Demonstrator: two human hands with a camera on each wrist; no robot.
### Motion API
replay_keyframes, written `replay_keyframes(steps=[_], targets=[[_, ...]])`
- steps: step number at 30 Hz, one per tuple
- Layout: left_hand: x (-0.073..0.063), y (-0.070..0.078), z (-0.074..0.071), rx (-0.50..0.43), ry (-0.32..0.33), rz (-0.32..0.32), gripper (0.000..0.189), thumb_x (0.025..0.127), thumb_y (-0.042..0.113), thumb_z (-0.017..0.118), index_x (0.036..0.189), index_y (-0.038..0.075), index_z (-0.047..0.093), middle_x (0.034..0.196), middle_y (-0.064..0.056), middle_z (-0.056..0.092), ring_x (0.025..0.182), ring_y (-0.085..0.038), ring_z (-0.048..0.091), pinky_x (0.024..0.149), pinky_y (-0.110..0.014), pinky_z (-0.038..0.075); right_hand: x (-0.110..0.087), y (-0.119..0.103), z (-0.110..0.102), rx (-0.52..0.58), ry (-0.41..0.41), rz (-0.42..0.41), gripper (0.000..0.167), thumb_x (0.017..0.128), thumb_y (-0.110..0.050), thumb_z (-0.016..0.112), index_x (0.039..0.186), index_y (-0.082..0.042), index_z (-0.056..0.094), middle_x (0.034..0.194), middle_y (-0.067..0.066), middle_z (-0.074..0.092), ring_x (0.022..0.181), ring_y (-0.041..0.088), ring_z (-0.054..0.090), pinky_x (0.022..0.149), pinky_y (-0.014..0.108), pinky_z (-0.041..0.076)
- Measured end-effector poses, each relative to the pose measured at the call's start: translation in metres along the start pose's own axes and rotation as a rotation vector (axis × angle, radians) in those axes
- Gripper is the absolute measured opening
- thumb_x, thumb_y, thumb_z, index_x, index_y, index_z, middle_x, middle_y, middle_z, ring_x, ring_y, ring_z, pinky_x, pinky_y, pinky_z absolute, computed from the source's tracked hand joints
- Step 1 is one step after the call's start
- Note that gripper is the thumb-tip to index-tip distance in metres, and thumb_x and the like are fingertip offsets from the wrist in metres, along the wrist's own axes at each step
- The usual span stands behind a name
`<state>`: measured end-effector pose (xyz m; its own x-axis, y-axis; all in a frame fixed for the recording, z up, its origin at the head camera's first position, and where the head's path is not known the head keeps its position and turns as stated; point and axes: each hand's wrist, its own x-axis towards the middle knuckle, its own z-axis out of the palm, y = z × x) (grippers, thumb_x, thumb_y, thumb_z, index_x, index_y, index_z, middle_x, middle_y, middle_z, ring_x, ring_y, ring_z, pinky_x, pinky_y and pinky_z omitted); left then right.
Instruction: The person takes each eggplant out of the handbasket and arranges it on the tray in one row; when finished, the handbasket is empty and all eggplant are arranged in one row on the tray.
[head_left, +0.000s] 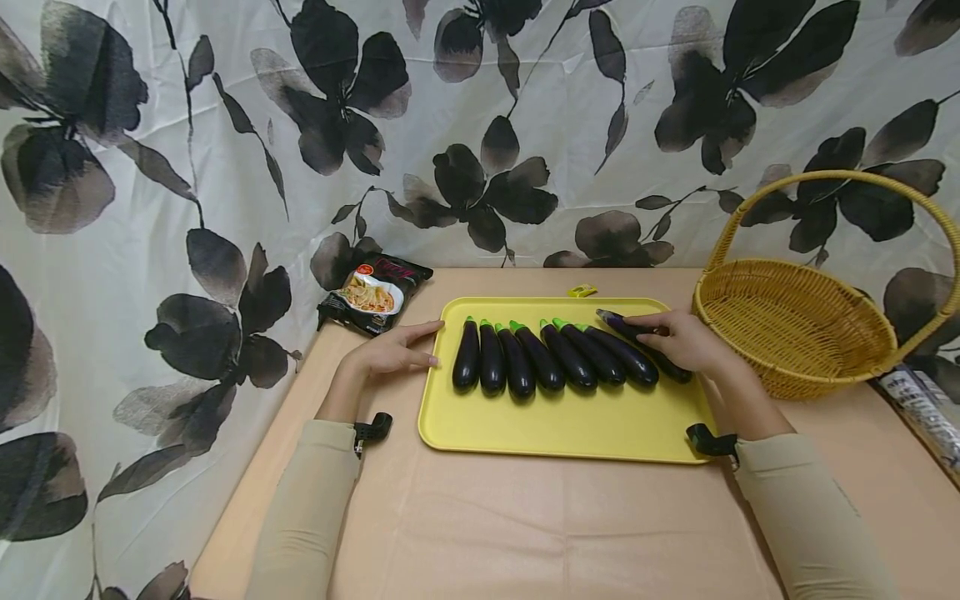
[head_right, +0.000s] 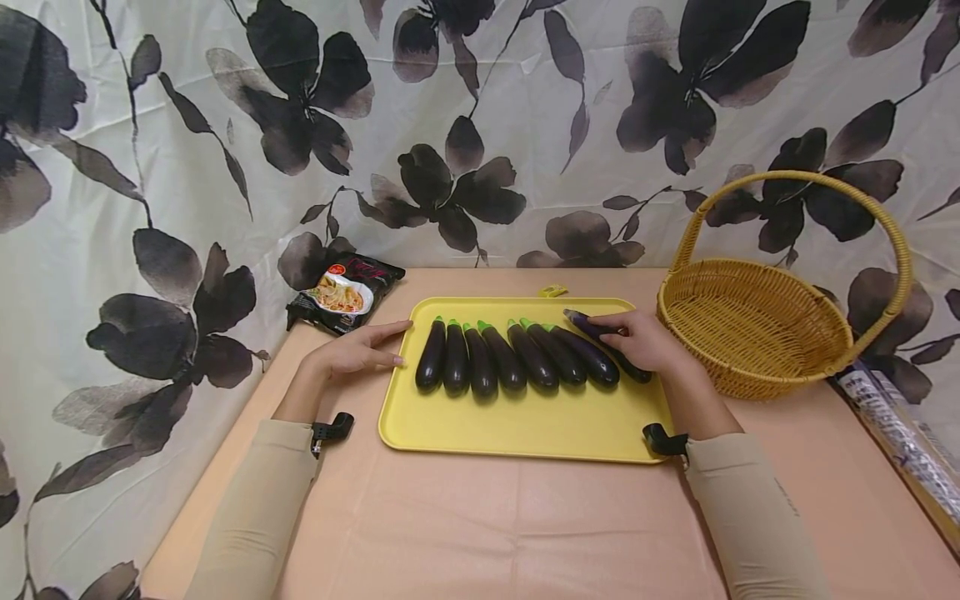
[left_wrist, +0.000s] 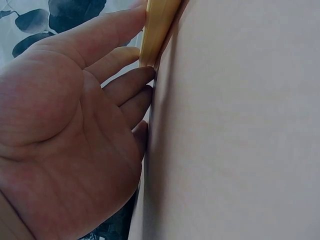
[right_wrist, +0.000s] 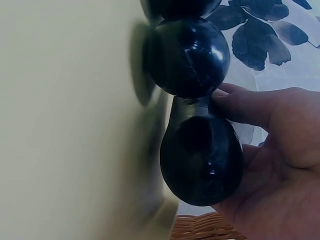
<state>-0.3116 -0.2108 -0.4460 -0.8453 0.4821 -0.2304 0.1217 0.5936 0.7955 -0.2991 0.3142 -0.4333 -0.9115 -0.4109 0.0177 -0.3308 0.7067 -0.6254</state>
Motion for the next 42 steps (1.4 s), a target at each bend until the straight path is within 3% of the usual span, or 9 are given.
replay_keyframes(steps=[13, 25, 34, 42], targets=[[0.0005, -0.0005, 0.0000, -0.013, -0.001, 0.006, 0.086, 0.092, 0.028, 0.082, 0.164, 0.018, 0.036, 0.171, -0.006, 0.030, 0.161, -0.026, 0.015, 0.133, -0.050, 0.012, -0.0004, 0.0033, 0.0047, 0.028, -0.003, -0.062, 0.037, 0.103, -0.004, 0.061, 0.140, -0.005, 0.066, 0.133, 0.025, 0.068, 0.101, 0.026, 0.063, 0.074, 0.021, 0.049], [0.0015, -0.0012, 0.0001, -0.005, -0.006, 0.003, 0.086, 0.092, 0.027, 0.081, 0.164, 0.018, 0.035, 0.171, -0.005, 0.029, 0.161, -0.024, 0.016, 0.133, -0.048, 0.013, -0.0015, -0.0017, 0.0035, 0.048, -0.030, -0.057, 0.037, 0.103, -0.003, 0.061, 0.140, -0.002, 0.065, 0.134, 0.026, 0.067, 0.096, 0.024, 0.062, 0.071, 0.020, 0.049], [0.0007, -0.0018, 0.0003, -0.014, -0.002, -0.004, 0.086, 0.091, 0.029, 0.082, 0.164, 0.019, 0.036, 0.172, -0.004, 0.029, 0.161, -0.024, 0.015, 0.133, -0.049, 0.013, -0.0007, -0.0031, 0.0038, 0.029, -0.035, -0.047, 0.037, 0.104, -0.006, 0.060, 0.141, -0.004, 0.065, 0.136, 0.025, 0.066, 0.106, 0.027, 0.062, 0.076, 0.019, 0.048], [0.0012, -0.0033, -0.0003, -0.012, 0.005, -0.003, 0.086, 0.091, 0.029, 0.082, 0.163, 0.020, 0.037, 0.171, -0.004, 0.030, 0.161, -0.024, 0.016, 0.133, -0.049, 0.013, 0.0000, -0.0033, 0.0039, 0.048, -0.032, -0.063, 0.035, 0.105, -0.006, 0.060, 0.139, -0.004, 0.067, 0.135, 0.024, 0.067, 0.102, 0.026, 0.062, 0.074, 0.019, 0.047]])
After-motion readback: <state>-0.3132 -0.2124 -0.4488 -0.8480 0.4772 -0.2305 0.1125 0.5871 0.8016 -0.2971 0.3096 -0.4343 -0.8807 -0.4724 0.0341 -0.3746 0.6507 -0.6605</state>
